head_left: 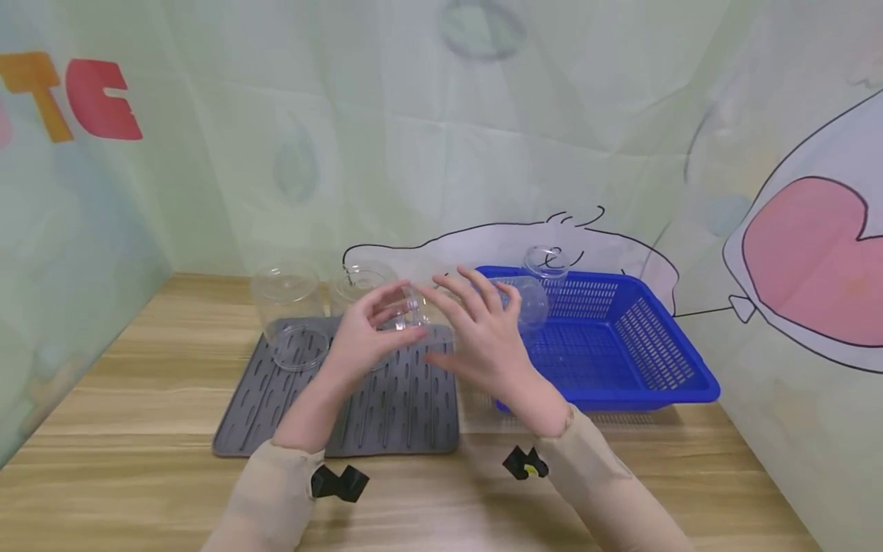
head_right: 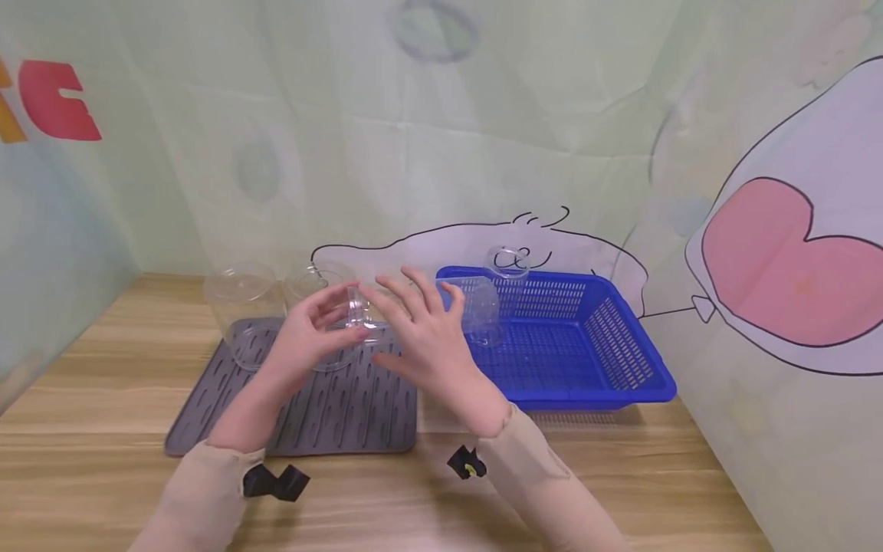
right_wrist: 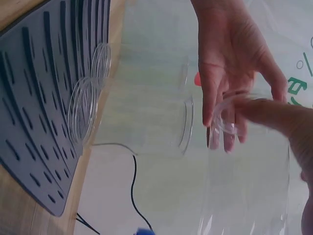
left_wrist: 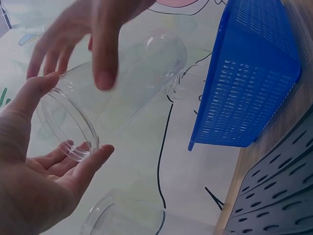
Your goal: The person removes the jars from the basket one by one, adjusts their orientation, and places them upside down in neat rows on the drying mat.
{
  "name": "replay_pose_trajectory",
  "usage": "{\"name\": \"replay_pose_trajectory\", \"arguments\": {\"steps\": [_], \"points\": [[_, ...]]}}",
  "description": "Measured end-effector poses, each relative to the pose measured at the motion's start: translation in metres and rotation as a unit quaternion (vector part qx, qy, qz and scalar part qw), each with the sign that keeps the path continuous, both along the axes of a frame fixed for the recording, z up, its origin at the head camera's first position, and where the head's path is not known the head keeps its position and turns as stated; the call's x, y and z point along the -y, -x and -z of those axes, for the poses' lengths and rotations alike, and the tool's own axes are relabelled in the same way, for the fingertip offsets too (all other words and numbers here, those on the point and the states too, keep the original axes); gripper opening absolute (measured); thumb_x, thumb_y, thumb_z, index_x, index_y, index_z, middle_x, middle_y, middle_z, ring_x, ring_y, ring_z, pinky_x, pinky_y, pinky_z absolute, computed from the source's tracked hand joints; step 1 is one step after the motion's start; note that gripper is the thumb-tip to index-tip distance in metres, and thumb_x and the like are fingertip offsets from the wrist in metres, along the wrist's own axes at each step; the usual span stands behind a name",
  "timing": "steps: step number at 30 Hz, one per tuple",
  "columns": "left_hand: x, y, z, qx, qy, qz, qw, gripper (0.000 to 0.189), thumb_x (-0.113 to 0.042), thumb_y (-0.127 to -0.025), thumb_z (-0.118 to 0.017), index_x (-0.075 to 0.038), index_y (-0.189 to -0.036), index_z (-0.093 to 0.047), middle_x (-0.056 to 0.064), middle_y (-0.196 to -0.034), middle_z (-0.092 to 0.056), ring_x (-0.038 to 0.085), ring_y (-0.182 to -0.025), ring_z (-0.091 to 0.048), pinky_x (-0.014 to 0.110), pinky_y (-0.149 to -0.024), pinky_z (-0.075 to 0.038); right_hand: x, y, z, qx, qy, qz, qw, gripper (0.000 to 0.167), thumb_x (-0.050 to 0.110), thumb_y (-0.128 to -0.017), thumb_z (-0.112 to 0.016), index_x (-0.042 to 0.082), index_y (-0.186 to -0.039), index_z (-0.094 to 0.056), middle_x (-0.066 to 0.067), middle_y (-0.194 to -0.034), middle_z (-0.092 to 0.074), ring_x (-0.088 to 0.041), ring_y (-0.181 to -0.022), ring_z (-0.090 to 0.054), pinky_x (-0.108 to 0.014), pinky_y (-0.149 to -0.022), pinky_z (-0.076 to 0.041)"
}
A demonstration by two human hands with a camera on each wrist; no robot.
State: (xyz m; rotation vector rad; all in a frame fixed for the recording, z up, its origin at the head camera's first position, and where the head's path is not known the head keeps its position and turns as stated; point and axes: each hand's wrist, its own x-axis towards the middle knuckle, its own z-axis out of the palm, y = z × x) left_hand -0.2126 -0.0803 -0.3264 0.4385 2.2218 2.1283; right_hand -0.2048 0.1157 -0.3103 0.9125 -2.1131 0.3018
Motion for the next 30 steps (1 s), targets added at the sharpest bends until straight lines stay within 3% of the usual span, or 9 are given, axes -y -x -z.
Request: {"name": "replay_pose_trajectory", "arguments": {"steps": [3,7,11,13,15,19,22,25,30], "points": [[0.004,-0.001,0.001,0.000,-0.007,-0.005,1.0000,0.073,-0.009,-0.084,-0.075,-0.010,-0.148,-0.041,0.011,-0.151,-0.042,0.030,-0.138,-0.044,0.050,-0.106,-0.047,-0.009,0.002,0.003,-0.056,0.057,-0.050,0.9955,0.091,0.033,-0.053,-0.096,0.012,-0.131,-0.053,-0.011,-0.132,-0.058,-0.035,-0.129,-0.043,-0.062,-0.094,-0.033],[0.007,0.000,0.001,-0.011,-0.023,-0.014,0.9996,0.070,-0.006,-0.083,-0.073,-0.007,-0.146,-0.042,0.012,-0.150,-0.043,0.032,-0.137,-0.044,0.044,-0.103,-0.050,-0.023,0.006,0.007,-0.070,0.168,-0.091,0.9791,0.076,0.036,-0.067,-0.089,0.004,-0.128,-0.056,-0.011,-0.133,-0.058,-0.030,-0.132,-0.043,-0.052,-0.101,-0.030],[0.008,-0.001,0.000,-0.031,-0.054,-0.019,0.9979,0.066,-0.002,-0.082,-0.071,-0.005,-0.143,-0.045,0.012,-0.146,-0.048,0.030,-0.133,-0.048,0.029,-0.094,-0.056,-0.037,0.010,0.011,-0.035,0.308,-0.105,0.9450,0.078,0.046,-0.079,-0.079,-0.004,-0.131,-0.050,-0.008,-0.141,-0.052,-0.025,-0.137,-0.039,-0.047,-0.114,-0.026],[0.008,-0.001,0.000,-0.042,-0.084,-0.019,0.9954,0.065,0.002,-0.082,-0.068,-0.003,-0.142,-0.045,0.009,-0.143,-0.051,0.030,-0.132,-0.049,0.024,-0.092,-0.056,-0.042,0.011,0.011,0.020,0.385,-0.117,0.9153,0.087,0.049,-0.078,-0.079,-0.005,-0.137,-0.043,-0.008,-0.147,-0.044,-0.024,-0.140,-0.034,-0.047,-0.116,-0.025],[0.007,-0.001,0.001,-0.051,-0.121,-0.015,0.9912,0.064,0.006,-0.081,-0.066,-0.001,-0.141,-0.045,0.003,-0.139,-0.055,0.028,-0.132,-0.051,0.023,-0.091,-0.056,-0.046,0.011,0.011,0.094,0.465,-0.149,0.8678,0.099,0.046,-0.075,-0.082,-0.003,-0.145,-0.033,-0.010,-0.154,-0.034,-0.025,-0.143,-0.028,-0.049,-0.118,-0.023],[0.005,-0.001,0.003,-0.075,-0.176,-0.006,0.9815,0.062,0.009,-0.080,-0.061,0.002,-0.139,-0.045,-0.009,-0.128,-0.061,0.020,-0.127,-0.056,0.024,-0.092,-0.056,-0.048,0.012,0.009,0.235,0.596,-0.235,0.7313,0.124,0.039,-0.067,-0.090,0.007,-0.155,-0.010,-0.011,-0.162,-0.016,-0.027,-0.149,-0.018,-0.056,-0.122,-0.016],[0.002,-0.002,0.004,-0.092,-0.192,-0.002,0.9770,0.059,0.009,-0.079,-0.060,0.001,-0.137,-0.047,-0.011,-0.126,-0.062,0.013,-0.121,-0.059,0.025,-0.093,-0.056,-0.044,0.012,0.008,0.307,0.646,-0.281,0.6401,0.133,0.037,-0.062,-0.093,0.012,-0.157,-0.003,-0.012,-0.164,-0.010,-0.031,-0.151,-0.014,-0.061,-0.121,-0.015],[-0.001,-0.003,0.006,-0.099,-0.203,0.007,0.9741,0.061,0.008,-0.078,-0.058,0.002,-0.137,-0.046,-0.010,-0.126,-0.062,0.012,-0.119,-0.059,0.026,-0.095,-0.055,-0.037,0.012,0.007,0.353,0.669,-0.322,0.5690,0.135,0.039,-0.058,-0.094,0.014,-0.158,-0.007,-0.015,-0.163,-0.013,-0.035,-0.151,-0.014,-0.066,-0.120,-0.012],[-0.005,-0.003,0.008,-0.099,-0.212,0.025,0.9721,0.066,0.007,-0.079,-0.058,0.005,-0.142,-0.039,-0.011,-0.128,-0.061,0.017,-0.123,-0.057,0.025,-0.097,-0.054,-0.024,0.010,0.008,0.390,0.685,-0.380,0.4849,0.129,0.043,-0.054,-0.094,0.011,-0.154,-0.018,-0.019,-0.163,-0.014,-0.036,-0.151,-0.014,-0.066,-0.120,-0.004]]}}
